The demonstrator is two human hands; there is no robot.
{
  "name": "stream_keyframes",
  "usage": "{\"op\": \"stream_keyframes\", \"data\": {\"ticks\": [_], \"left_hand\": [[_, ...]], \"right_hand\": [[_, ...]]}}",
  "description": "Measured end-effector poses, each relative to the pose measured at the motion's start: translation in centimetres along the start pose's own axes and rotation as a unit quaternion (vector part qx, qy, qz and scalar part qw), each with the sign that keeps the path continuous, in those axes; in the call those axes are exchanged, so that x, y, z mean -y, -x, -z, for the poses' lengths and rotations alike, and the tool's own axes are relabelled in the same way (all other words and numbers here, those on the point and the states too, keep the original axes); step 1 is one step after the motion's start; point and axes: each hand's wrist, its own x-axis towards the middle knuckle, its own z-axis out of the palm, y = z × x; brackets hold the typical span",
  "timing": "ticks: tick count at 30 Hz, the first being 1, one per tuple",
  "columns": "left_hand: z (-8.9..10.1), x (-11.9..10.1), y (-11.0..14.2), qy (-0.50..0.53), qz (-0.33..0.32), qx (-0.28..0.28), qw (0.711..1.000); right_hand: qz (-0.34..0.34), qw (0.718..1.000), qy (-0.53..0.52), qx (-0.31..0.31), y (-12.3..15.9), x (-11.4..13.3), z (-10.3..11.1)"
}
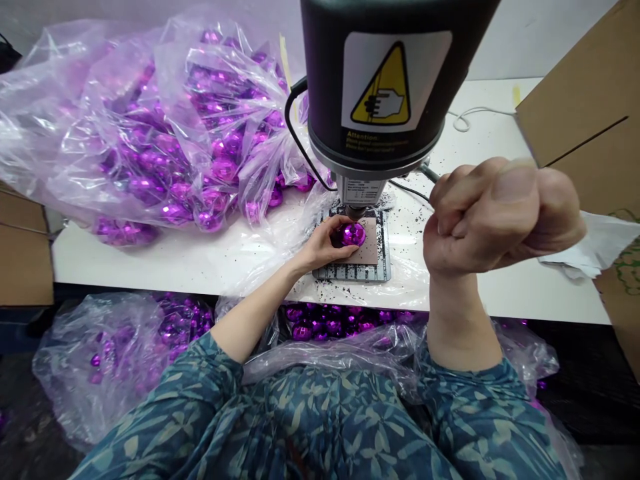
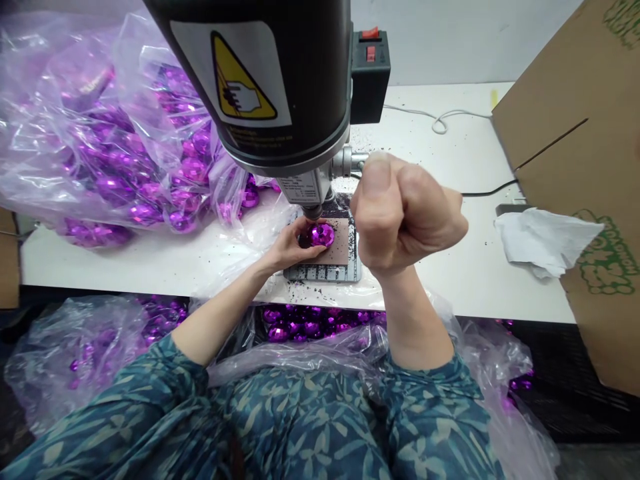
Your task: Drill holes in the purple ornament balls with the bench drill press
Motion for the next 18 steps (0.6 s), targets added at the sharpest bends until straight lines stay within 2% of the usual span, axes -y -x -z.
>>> {"op": "stream_keyframes", "data": {"ticks": [3, 7, 12, 18], "left_hand": [[-0.1, 0.2, 0.0, 0.002, -0.007, -0.004, 1.000], [-0.1, 0.2, 0.0, -0.003, -0.012, -0.004, 1.000], [0.0, 0.3, 0.0, -0.004, -0.019, 0.003, 1.000], [-0.1, 0.8, 0.0, 0.006, -0.014, -0.001, 1.000]], "right_hand": [[0.047, 0.999, -0.020, 0.006, 0.4, -0.9, 0.5], [0.077, 0.996, -0.041, -0.021, 0.9, -2.1, 1.2], [0.130, 0.990, -0.037, 0.039, 1.2, -2.2, 1.3], [0.201, 0.978, -0.023, 0.058, 0.9, -2.2, 1.0]]}}
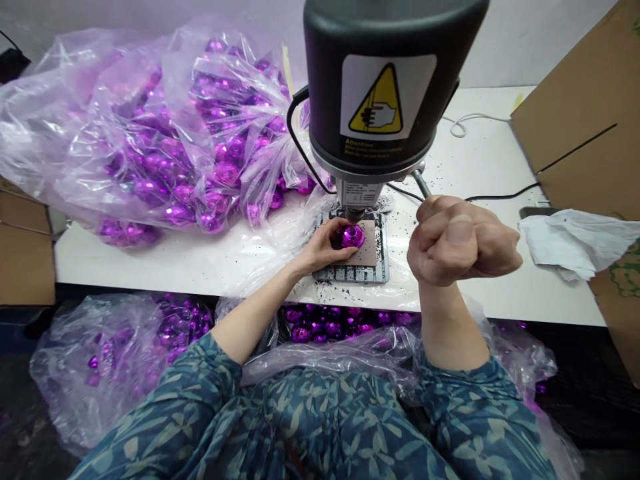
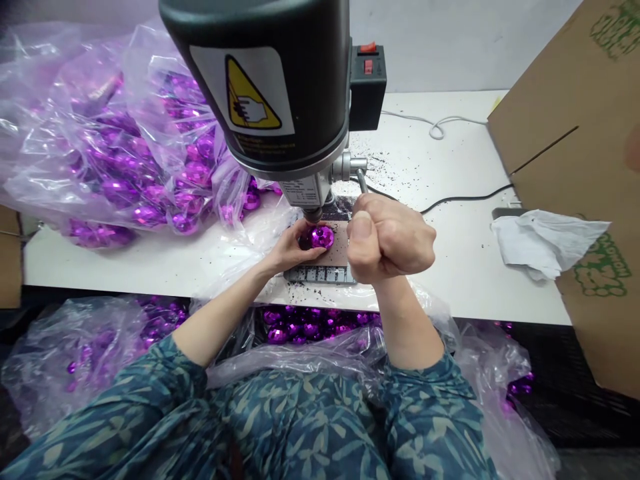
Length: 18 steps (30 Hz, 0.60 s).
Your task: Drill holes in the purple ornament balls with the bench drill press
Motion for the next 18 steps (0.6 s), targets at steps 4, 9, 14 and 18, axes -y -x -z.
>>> {"op": "stream_keyframes", "data": {"ticks": [4, 9, 14, 18], "left_hand": [[0.0, -0.1, 0.0, -0.003, -0.004, -0.007, 1.000], [-0.2, -0.6, 0.1, -0.014, -0.007, -0.014, 1.000], [-1.0, -0.9, 0.7, -0.029, -0.014, -0.069, 0.997], [-0.8, -2.0, 3.3, -0.075, -0.071, -0.117, 0.988]], "right_hand": [[0.013, 0.999, -0.014, 0.030, 1.0, 0.1, 0.6], [-0.059, 0.998, -0.001, -0.021, -0.5, 0.6, -0.3], [-0.187, 0.981, 0.022, -0.041, -4.3, 0.3, -2.0], [-0.205, 0.978, 0.006, -0.044, -5.0, -0.3, -2.2]]}}
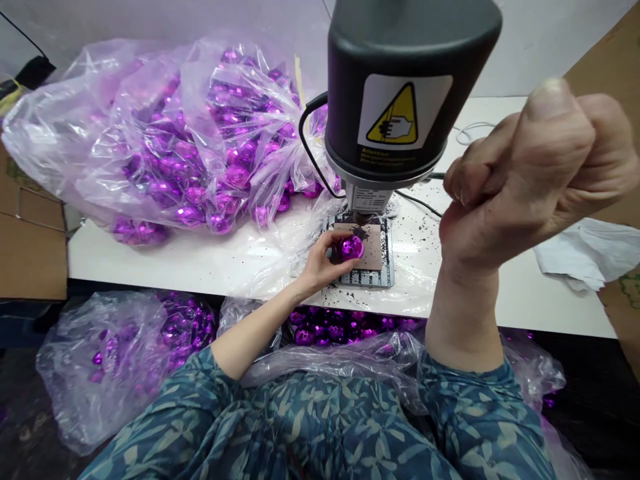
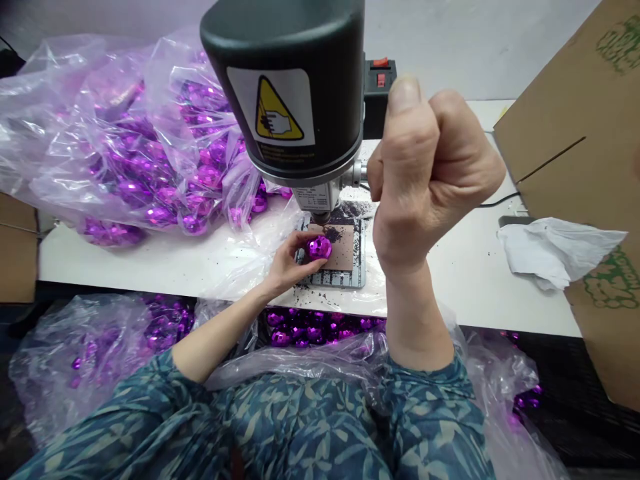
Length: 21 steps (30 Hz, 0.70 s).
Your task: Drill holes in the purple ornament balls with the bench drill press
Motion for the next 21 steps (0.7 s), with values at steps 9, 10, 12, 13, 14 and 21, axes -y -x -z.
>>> {"op": "stream_keyframes", "data": {"ticks": [9, 10, 12, 13, 14, 21], "left_hand": [[4.8, -3.3, 8.2, -0.100, -0.158, 0.358, 0.915], [5.5, -2.7, 7.5, -0.099, -0.158, 0.310, 0.932], [6.9, -1.0, 4.7, -0.121, -0.138, 0.174, 0.968], [7.6, 0.0, 2.6, -0.170, -0.116, 0.111, 0.972], [8.2, 0.9, 0.3, -0.233, -0.086, 0.075, 0.966], [7.7, 5.3, -12.9, -0.431, 0.014, 0.087, 0.898]], "right_hand": [[0.004, 1.000, -0.014, -0.009, 0.3, 0.1, 0.0], [-0.001, 1.000, -0.018, -0.013, 0.3, 0.2, 0.0], [-0.010, 0.999, -0.022, -0.024, 0.4, 0.4, 0.0], [-0.016, 0.999, -0.021, -0.030, 0.4, 0.4, 0.0], [-0.021, 0.999, -0.019, -0.035, 0.4, 0.4, 0.0], [-0.031, 0.999, -0.008, -0.034, 0.4, 0.7, -0.1]]}}
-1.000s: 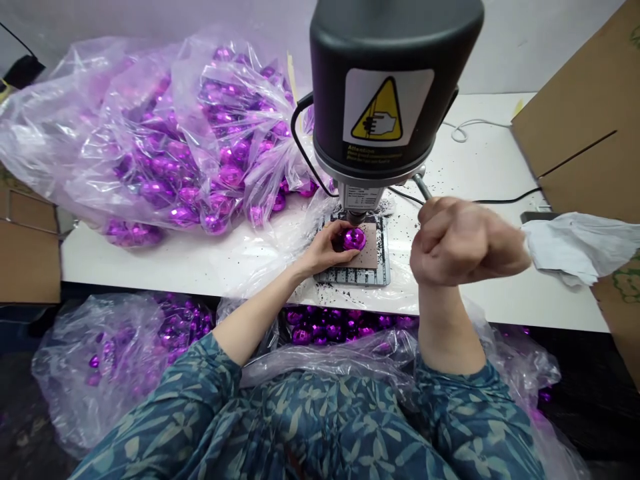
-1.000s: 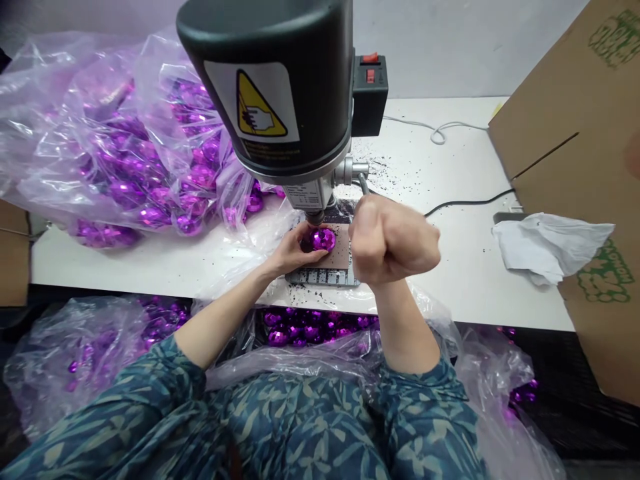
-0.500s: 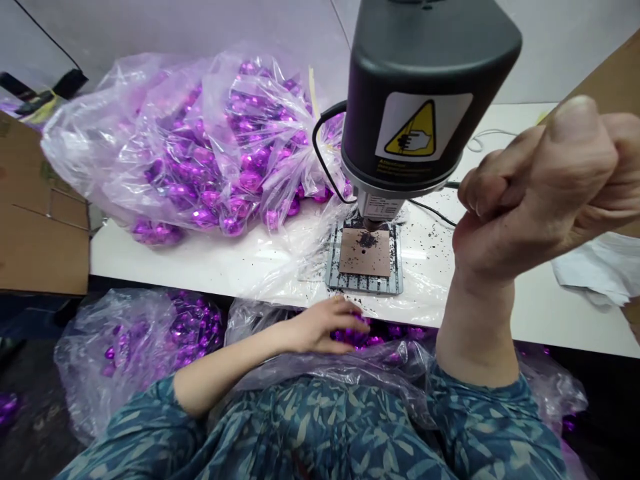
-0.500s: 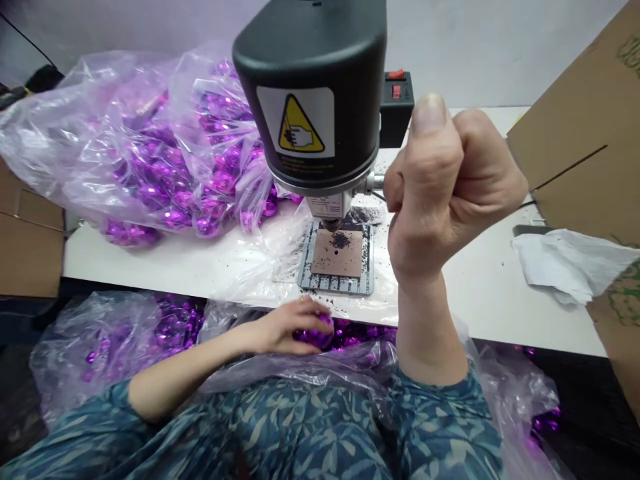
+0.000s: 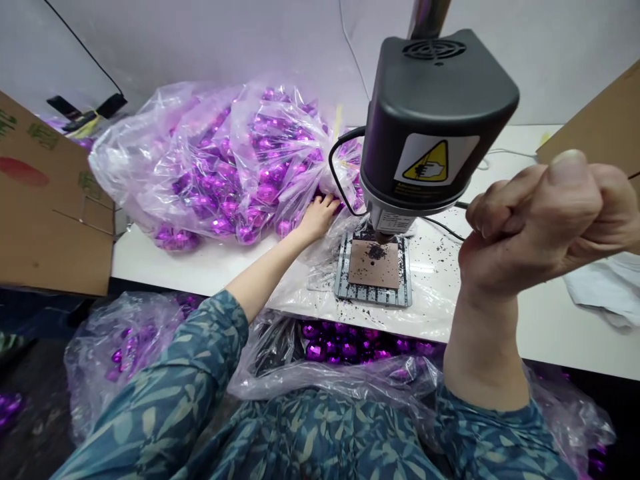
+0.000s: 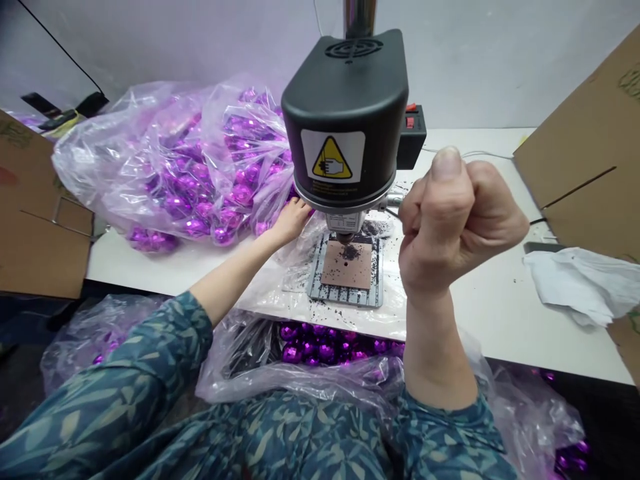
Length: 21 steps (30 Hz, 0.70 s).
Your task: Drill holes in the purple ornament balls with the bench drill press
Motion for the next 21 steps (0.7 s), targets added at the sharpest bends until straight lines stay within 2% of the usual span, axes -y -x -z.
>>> {"op": "stream_keyframes", "data": {"ticks": [3, 6, 8, 10, 12, 14, 17, 21], "left_hand": [[-0.9, 0.2, -1.6, 0.074, 0.000, -0.016, 0.997], [-1.1, 0.6, -0.7, 0.205, 0.005, -0.072, 0.976], [-0.7, 0.8, 1.1, 0.312, 0.041, -0.099, 0.944], [0.0, 0.6, 3.2, 0.424, 0.090, -0.106, 0.895], [1.0, 0.0, 5.3, 0.513, 0.121, -0.101, 0.844], [2.1, -1.1, 7.2, 0.568, 0.126, -0.090, 0.808], [3.0, -3.2, 9.2, 0.614, 0.124, -0.046, 0.778], [2.2, -5.9, 10.6, 0.639, 0.109, 0.028, 0.761]], "right_hand": [[-0.008, 1.000, 0.003, 0.000, 0.2, 0.2, -0.1], [-0.006, 1.000, -0.002, -0.004, 0.4, 0.2, -0.1], [0.006, 1.000, -0.003, -0.006, 0.4, 0.1, 0.0], [0.009, 1.000, -0.004, 0.002, 0.4, 0.1, 0.1], [0.006, 1.000, -0.009, 0.014, 0.4, 0.0, 0.3], [0.009, 1.000, -0.013, 0.020, 0.3, -0.1, 0.4], [0.031, 0.999, -0.021, 0.021, 0.2, -0.2, 0.5], [0.011, 1.000, -0.001, 0.026, 0.3, 0.1, 0.4]]}}
